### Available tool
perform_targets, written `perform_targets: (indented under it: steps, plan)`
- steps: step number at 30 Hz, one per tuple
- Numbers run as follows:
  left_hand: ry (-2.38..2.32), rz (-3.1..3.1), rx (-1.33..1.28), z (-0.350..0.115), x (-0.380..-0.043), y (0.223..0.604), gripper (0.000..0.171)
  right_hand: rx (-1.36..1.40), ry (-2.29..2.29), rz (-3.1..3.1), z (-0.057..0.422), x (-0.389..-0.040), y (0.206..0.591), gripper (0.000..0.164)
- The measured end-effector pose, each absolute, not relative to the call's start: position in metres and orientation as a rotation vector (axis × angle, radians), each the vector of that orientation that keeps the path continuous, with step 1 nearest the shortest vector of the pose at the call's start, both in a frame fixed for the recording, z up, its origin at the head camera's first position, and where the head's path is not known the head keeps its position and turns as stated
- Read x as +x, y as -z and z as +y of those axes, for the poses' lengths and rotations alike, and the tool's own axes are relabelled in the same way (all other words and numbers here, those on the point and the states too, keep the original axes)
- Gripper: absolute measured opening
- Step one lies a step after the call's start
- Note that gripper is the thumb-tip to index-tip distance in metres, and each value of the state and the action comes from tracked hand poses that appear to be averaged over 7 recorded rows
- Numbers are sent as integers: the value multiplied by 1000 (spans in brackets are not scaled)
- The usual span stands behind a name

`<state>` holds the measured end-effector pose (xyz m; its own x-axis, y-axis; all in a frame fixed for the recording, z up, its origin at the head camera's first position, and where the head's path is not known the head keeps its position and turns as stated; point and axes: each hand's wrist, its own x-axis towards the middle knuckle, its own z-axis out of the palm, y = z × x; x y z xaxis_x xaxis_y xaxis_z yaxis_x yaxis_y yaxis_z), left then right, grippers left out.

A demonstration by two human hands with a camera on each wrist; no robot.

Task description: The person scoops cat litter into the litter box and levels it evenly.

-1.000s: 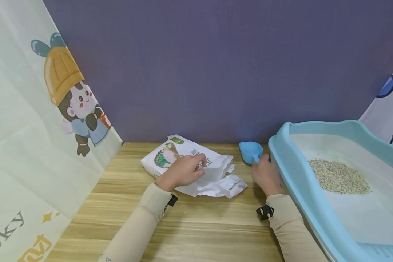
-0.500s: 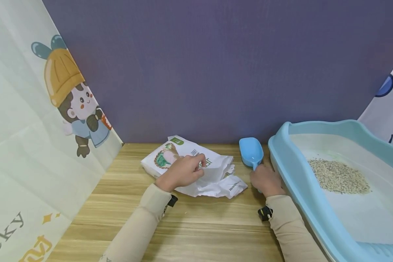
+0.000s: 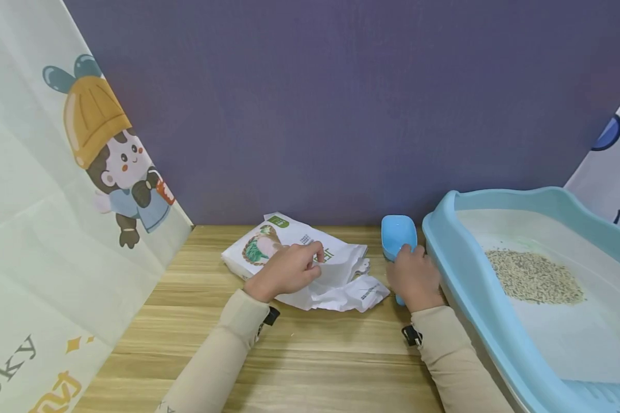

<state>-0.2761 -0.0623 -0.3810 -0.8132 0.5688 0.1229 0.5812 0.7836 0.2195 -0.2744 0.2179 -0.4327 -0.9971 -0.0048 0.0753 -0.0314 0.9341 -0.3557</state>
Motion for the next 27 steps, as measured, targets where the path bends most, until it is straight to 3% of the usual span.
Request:
perform_targets:
  steps: [9, 27]
  plan:
    - [286, -2961, -928, -59, -271, 380, 29, 322, -889, -2956, 198, -278, 432, 25]
    - [330, -3278, -1053, -66, -252, 377, 42, 423, -982, -2924, 188, -279, 439, 18]
